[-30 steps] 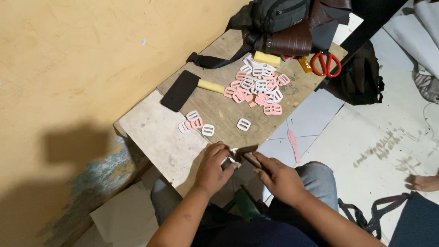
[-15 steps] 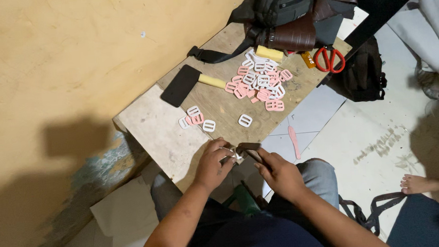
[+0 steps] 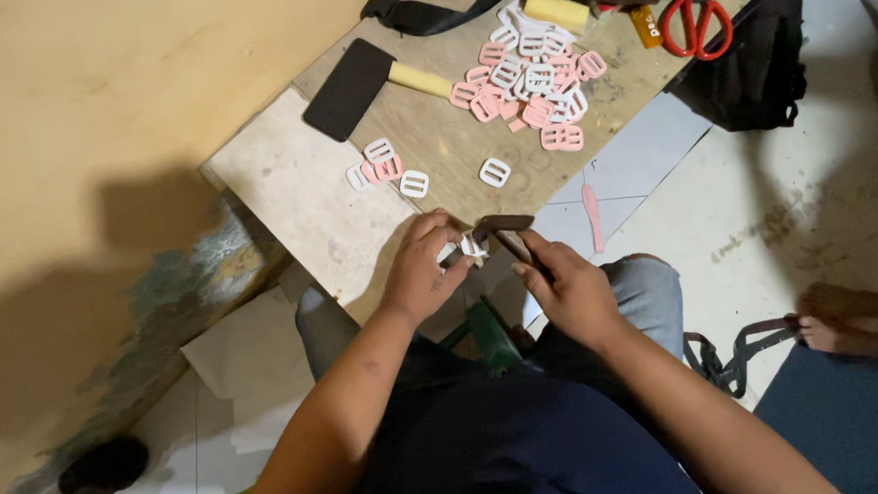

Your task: The person uses a hammer to separate interlocked pink and white plastic buckles on a wooden workbench. They pick up pairs of buckles, position them on the bench, and strike them with the hammer to separate the components, then place the separated pieces aside.

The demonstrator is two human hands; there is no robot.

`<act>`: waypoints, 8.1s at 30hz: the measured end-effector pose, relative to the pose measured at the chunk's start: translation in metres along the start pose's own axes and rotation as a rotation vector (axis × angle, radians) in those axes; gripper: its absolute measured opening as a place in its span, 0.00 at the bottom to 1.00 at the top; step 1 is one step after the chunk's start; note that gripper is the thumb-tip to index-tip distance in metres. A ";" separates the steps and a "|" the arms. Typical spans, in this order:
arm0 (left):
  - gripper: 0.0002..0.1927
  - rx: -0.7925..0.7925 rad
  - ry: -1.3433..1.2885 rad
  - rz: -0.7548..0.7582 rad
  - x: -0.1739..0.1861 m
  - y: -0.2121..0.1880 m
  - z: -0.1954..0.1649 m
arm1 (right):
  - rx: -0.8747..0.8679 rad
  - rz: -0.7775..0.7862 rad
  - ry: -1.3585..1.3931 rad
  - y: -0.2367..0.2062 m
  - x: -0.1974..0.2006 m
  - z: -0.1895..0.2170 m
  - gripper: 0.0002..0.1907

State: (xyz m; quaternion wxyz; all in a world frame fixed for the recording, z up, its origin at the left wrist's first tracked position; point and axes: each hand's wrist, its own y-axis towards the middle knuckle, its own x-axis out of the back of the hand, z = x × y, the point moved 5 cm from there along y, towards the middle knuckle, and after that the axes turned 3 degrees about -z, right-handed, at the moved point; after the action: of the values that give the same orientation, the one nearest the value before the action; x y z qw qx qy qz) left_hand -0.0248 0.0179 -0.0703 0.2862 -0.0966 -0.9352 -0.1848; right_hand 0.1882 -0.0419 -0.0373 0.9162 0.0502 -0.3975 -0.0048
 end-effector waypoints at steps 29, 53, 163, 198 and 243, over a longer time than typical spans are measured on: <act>0.20 0.016 0.011 0.019 0.003 0.004 -0.007 | 0.069 0.019 -0.044 -0.005 -0.001 0.009 0.23; 0.15 -0.059 -0.011 0.003 0.007 -0.006 -0.014 | 0.082 -0.013 0.006 0.014 -0.009 0.011 0.24; 0.18 -0.160 0.202 -0.021 -0.003 -0.012 -0.014 | 0.078 -0.045 -0.053 -0.011 0.007 0.010 0.16; 0.07 0.455 0.001 -0.002 -0.014 0.011 0.005 | 0.031 -0.027 -0.053 -0.003 0.000 0.006 0.14; 0.08 0.038 0.164 0.012 -0.007 -0.002 -0.026 | -0.050 -0.074 0.036 -0.002 0.000 -0.003 0.21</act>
State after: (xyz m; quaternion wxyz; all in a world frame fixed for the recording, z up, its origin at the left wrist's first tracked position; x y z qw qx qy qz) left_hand -0.0067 0.0053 -0.0546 0.3646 -0.0812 -0.9115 -0.1724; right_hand 0.1904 -0.0434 -0.0392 0.9234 0.0422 -0.3785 -0.0477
